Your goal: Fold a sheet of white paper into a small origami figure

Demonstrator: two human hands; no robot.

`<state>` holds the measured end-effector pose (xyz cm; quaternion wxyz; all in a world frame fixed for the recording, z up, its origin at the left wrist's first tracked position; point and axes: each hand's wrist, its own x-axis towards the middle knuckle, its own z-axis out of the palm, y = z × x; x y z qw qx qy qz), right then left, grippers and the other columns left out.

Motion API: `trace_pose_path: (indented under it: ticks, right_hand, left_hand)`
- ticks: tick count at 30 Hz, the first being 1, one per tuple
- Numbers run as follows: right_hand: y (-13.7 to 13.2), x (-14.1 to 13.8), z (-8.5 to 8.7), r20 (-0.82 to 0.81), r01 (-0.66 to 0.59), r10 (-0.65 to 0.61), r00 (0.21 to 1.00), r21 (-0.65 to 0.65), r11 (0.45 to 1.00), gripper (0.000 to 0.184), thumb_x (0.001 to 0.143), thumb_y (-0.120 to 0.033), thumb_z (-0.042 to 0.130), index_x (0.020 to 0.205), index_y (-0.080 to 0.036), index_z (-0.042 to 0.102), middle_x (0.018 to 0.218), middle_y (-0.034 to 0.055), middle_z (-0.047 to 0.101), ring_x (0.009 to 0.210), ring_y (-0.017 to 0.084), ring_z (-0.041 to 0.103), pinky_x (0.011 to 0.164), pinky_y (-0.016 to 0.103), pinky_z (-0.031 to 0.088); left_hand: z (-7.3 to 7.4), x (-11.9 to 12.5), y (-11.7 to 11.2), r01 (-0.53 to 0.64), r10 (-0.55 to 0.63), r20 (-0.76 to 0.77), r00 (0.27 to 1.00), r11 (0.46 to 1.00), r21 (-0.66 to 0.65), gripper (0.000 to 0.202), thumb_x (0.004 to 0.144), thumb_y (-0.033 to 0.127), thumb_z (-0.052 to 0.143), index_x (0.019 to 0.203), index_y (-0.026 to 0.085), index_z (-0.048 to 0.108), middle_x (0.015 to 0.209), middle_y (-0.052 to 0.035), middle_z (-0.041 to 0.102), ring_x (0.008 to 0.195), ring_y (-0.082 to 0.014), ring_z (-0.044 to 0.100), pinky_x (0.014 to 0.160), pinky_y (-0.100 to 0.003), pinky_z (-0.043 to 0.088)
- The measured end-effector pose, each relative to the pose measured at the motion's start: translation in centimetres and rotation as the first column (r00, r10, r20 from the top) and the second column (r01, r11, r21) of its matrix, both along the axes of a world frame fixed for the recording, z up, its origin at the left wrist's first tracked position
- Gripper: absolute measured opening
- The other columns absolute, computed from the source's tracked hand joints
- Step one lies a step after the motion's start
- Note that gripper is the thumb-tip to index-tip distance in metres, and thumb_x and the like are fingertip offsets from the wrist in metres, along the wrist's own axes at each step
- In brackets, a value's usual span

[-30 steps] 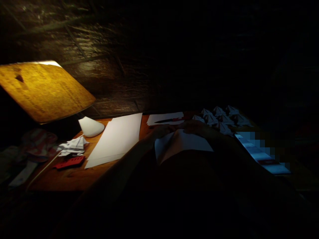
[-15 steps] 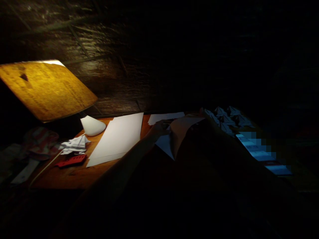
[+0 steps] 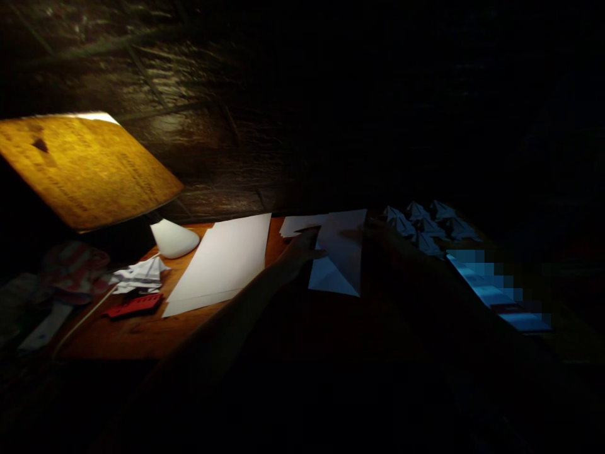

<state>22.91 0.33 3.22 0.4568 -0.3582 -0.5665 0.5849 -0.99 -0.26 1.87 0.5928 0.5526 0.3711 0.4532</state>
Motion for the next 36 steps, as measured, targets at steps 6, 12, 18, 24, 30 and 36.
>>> trace_pose_path:
  ticks: [6,12,18,24,30,36]
  right_hand:
    - [0.5,-0.1,-0.7,0.136,-0.083,0.085,0.987,-0.022,0.996,0.028,0.063,-0.036,0.083,0.085,-0.020,0.074,0.077,0.0037,0.075,0.068,0.020,0.066,0.067,0.034,0.054]
    - [0.9,0.1,-2.3,0.363,0.014,-0.119,0.924,0.278,0.960,0.022,0.071,-0.028,0.075,0.092,-0.022,0.073,0.093,0.0052,0.076,0.080,0.023,0.067,0.073,0.036,0.053]
    - [0.6,-0.1,-2.4,0.334,0.057,-0.174,0.926,0.331,0.942,0.037,0.076,-0.028,0.072,0.112,-0.023,0.064,0.103,0.0065,0.072,0.090,0.023,0.066,0.080,0.037,0.053]
    - [0.2,-0.8,-1.4,0.228,0.099,-0.189,0.955,0.355,0.930,0.026,0.078,-0.028,0.070,0.101,-0.024,0.061,0.102,0.0052,0.070,0.091,0.022,0.065,0.083,0.037,0.052]
    - [0.2,-0.7,-1.1,0.221,0.154,-0.273,0.936,0.440,0.884,0.021,0.079,-0.035,0.071,0.094,-0.023,0.061,0.089,0.0028,0.067,0.081,0.020,0.062,0.075,0.034,0.050]
    - [0.3,-0.8,-1.5,0.229,0.147,-0.266,0.936,0.433,0.889,0.031,0.076,-0.034,0.075,0.101,-0.023,0.060,0.101,0.0057,0.068,0.089,0.022,0.065,0.077,0.035,0.051]
  left_hand:
    - [-0.5,0.4,0.1,-0.092,0.097,0.084,0.992,0.994,-0.061,0.043,0.068,0.029,0.087,0.104,0.011,0.073,0.107,-0.0138,0.076,0.111,-0.0321,0.067,0.102,-0.045,0.050]
    - [-1.0,0.4,0.7,-0.152,0.169,0.111,0.979,0.977,-0.151,0.031,0.072,0.023,0.083,0.099,0.011,0.072,0.092,-0.0093,0.076,0.087,-0.0239,0.071,0.086,-0.040,0.056]
    - [-0.5,0.4,0.6,-0.124,0.158,0.250,0.955,0.981,-0.146,0.036,0.067,0.032,0.088,0.090,0.010,0.071,0.092,-0.0124,0.076,0.106,-0.0310,0.069,0.098,-0.043,0.051]
    - [-0.4,0.5,0.1,-0.079,0.109,0.229,0.967,0.987,-0.138,0.042,0.070,0.039,0.087,0.098,0.012,0.070,0.102,-0.0144,0.076,0.120,-0.0358,0.063,0.104,-0.047,0.048]
    - [-0.6,0.6,0.4,-0.066,0.111,0.251,0.962,0.981,-0.183,0.028,0.079,0.033,0.079,0.096,0.013,0.068,0.097,-0.0121,0.077,0.112,-0.0319,0.068,0.099,-0.046,0.053]
    - [0.0,0.7,-0.1,0.043,0.041,0.317,0.947,0.966,-0.256,0.019,0.086,0.023,0.069,0.101,0.012,0.066,0.100,-0.0141,0.077,0.110,-0.0318,0.070,0.097,-0.048,0.056]
